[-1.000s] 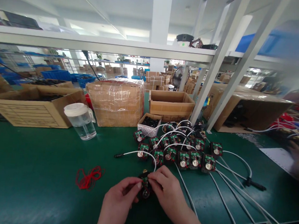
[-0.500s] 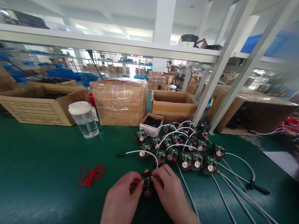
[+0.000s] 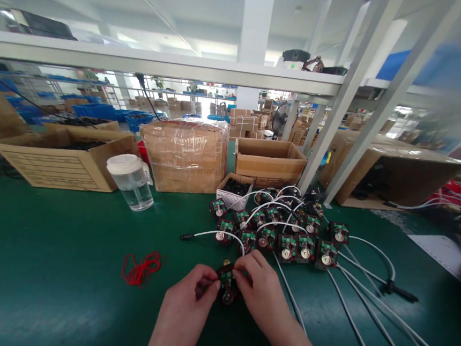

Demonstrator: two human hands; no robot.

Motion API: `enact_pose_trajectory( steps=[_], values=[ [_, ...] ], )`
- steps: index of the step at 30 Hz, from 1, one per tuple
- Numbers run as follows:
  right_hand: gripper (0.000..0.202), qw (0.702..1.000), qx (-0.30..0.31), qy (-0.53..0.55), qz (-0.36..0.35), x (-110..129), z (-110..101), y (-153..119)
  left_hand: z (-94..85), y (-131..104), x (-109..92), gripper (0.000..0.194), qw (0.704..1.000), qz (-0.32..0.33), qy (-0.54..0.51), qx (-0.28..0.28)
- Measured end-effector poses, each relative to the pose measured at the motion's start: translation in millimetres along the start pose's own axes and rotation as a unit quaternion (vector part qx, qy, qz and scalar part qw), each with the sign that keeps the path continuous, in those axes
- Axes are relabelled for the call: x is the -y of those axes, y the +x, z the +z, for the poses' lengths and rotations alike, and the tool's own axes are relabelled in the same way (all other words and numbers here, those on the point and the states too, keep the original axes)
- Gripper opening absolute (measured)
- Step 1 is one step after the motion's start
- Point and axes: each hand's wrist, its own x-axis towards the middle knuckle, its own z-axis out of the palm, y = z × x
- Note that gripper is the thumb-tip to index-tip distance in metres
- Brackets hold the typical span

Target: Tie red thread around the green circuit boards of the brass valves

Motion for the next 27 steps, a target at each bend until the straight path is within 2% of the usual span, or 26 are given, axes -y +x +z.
enact_pose_trajectory(
  steps=[5,11,15,22,27],
  values=[
    [0.022,1.0,0.002,0.016,0.009,1.4,-1.5,0.7,-0.3,1.1,5.9,0.016,1.0,-0.013,-0.016,0.014],
    [0.022,0.999,-0.007,0.038,0.021,4.7,-4.0,1.2,2.7,5.5,6.4,0.023,0.998,0.042,0.013,-0.048],
    [0.021,0.997,-0.017,0.065,0.038,2.8,-3.9,2.1,6.7,10.4,6.0,0.022,0.997,0.043,0.022,-0.067],
    [0.019,0.992,-0.008,0.107,0.061,-1.0,-2.9,3.3,6.9,9.6,4.9,0.021,0.998,0.035,0.017,-0.05],
    [0.018,0.99,-0.003,0.123,0.063,0.3,-1.7,4.4,5.7,8.5,6.1,0.022,0.997,0.047,0.021,-0.059]
  ],
)
